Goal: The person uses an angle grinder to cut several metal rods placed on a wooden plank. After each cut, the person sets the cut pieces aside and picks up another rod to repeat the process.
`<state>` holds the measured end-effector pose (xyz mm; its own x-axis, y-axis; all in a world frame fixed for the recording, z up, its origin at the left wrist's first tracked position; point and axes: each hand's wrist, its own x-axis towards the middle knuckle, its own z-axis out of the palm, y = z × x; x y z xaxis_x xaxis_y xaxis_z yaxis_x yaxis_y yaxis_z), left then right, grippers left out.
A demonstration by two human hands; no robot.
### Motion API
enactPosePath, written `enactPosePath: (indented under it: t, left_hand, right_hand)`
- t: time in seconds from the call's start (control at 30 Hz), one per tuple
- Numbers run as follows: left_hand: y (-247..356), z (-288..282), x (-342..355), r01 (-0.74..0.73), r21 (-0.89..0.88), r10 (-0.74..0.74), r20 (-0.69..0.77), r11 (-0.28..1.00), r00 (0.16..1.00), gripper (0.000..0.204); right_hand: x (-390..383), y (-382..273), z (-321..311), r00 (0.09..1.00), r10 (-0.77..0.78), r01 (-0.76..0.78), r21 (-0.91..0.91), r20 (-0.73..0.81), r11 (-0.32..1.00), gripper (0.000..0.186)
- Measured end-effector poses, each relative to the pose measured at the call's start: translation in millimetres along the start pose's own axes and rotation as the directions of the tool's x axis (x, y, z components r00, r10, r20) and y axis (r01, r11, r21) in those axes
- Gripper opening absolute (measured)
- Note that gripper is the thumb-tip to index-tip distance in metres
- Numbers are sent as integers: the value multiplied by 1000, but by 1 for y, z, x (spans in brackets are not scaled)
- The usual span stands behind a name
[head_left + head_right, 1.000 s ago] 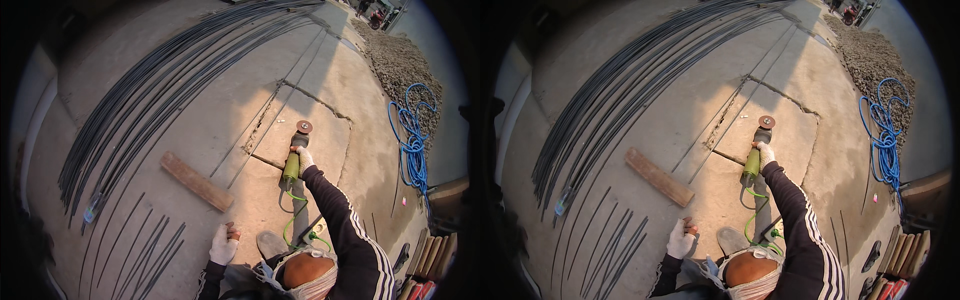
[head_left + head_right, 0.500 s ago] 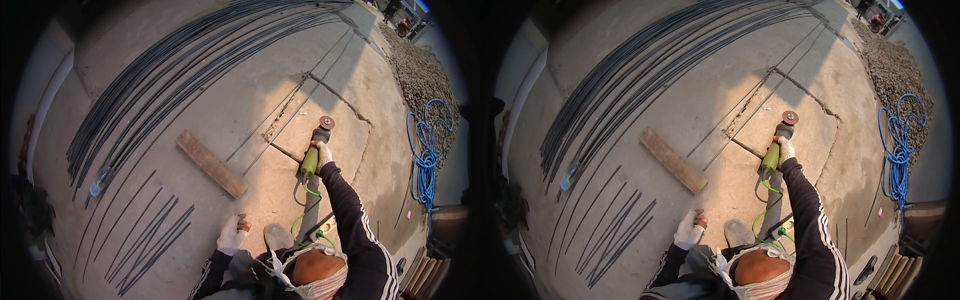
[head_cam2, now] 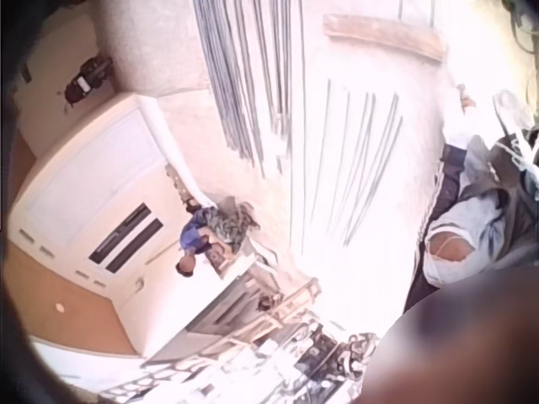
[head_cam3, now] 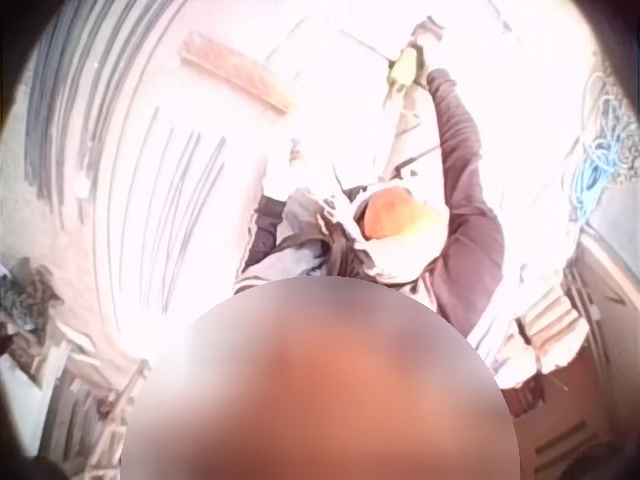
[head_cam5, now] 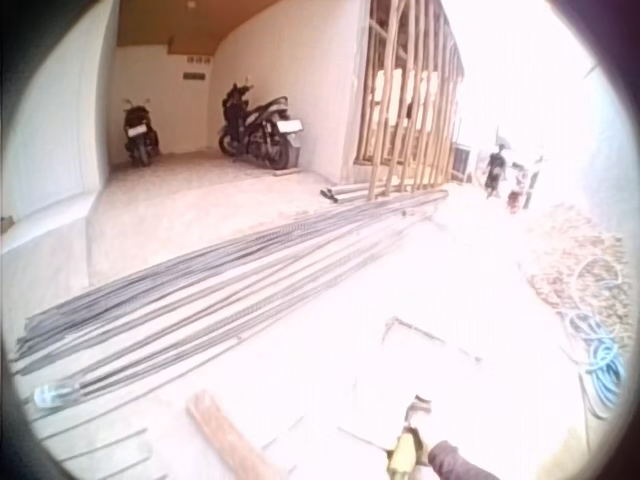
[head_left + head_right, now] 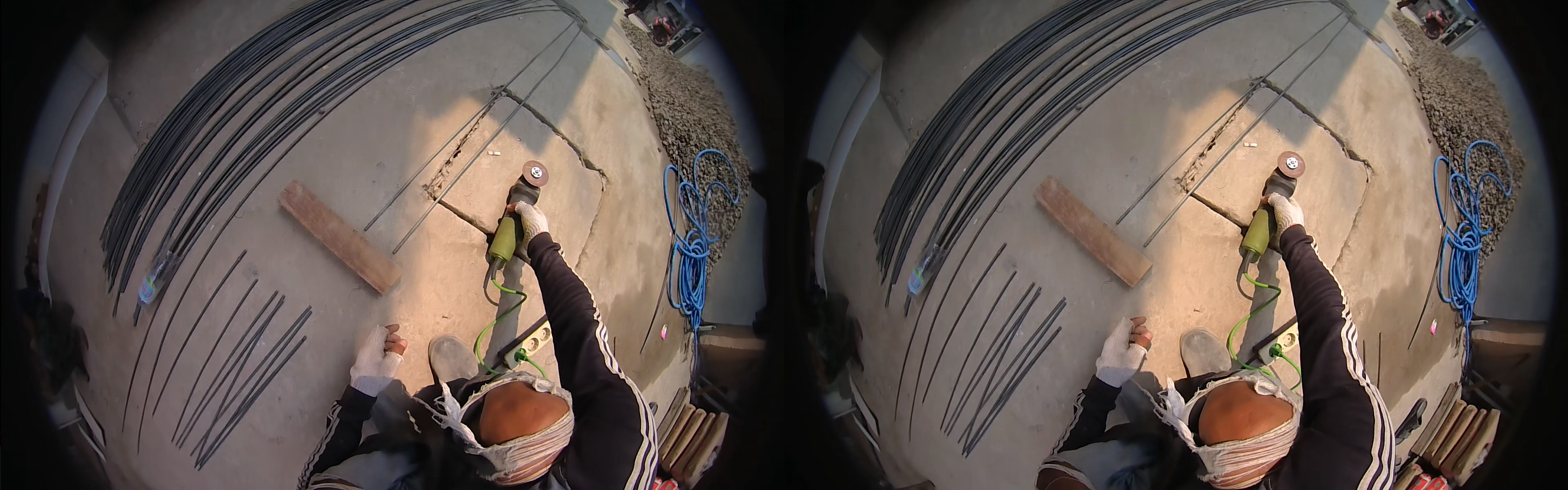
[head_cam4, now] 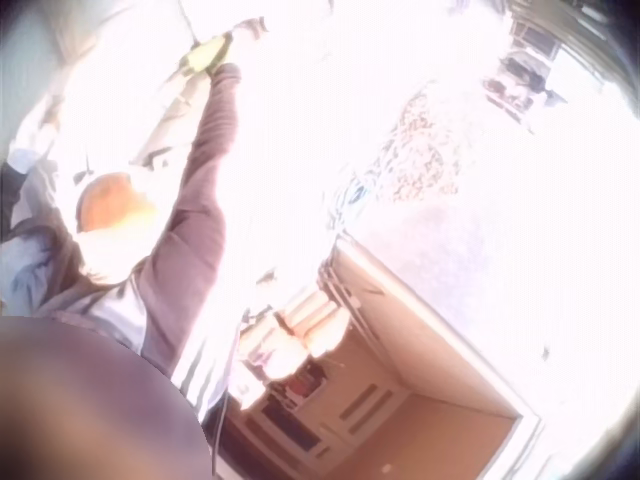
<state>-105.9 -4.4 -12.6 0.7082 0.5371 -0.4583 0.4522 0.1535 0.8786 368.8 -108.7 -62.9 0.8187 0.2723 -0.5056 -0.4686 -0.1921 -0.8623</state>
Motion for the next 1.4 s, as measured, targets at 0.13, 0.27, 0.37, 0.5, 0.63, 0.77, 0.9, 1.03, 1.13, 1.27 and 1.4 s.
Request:
enactPosePath:
  t: [0.13,0.27,0.37,0.5,0.63,0.77,0.9,1.03,1.13,1.27,1.4]
  left_hand:
    - [5,-2,1,-11,-10,11,18,1000,1000,42]
    - [11,-6,3,13,-57,-14,-23,998,1000,37]
    - [13,-9,7,28,-74,-29,-12,997,1000,42]
    - [11,-15,12,73,-78,-76,-31,994,997,42]
    - [7,-20,13,79,-26,-80,-57,997,995,44]
    - [5,-17,16,53,-59,-56,-61,997,997,43]
    - [6,-13,10,38,-48,-41,-65,998,997,41]
    - [8,-10,6,9,-32,-11,-61,999,998,38]
    - [9,-8,7,1,-31,-3,-68,1000,998,36]
    - [10,-5,6,-22,-34,20,-59,999,998,35]
    - [12,-1,4,-31,-48,30,-40,998,999,35]
  right_hand:
    - [7,5,-10,997,55,-52,-58,51,997,21]
    - [7,7,-10,999,-33,36,-78,33,996,21]
    - [3,8,-15,999,-13,17,-90,48,996,21]
    - [-2,6,-11,999,5,-2,-92,37,996,20]
    - [-14,-2,-4,995,84,-81,-68,45,994,18]
    - [-22,0,0,999,14,-15,15,34,1000,22]
    - [-16,8,0,999,-21,17,-96,-37,995,31]
    - [-9,16,-3,984,-85,20,-379,-156,925,50]
    - [-7,18,-3,978,-100,7,-447,-185,895,56]
    - [-13,13,0,973,-123,13,-488,-195,873,60]
    - [-28,5,4,968,-154,21,-554,-196,832,62]
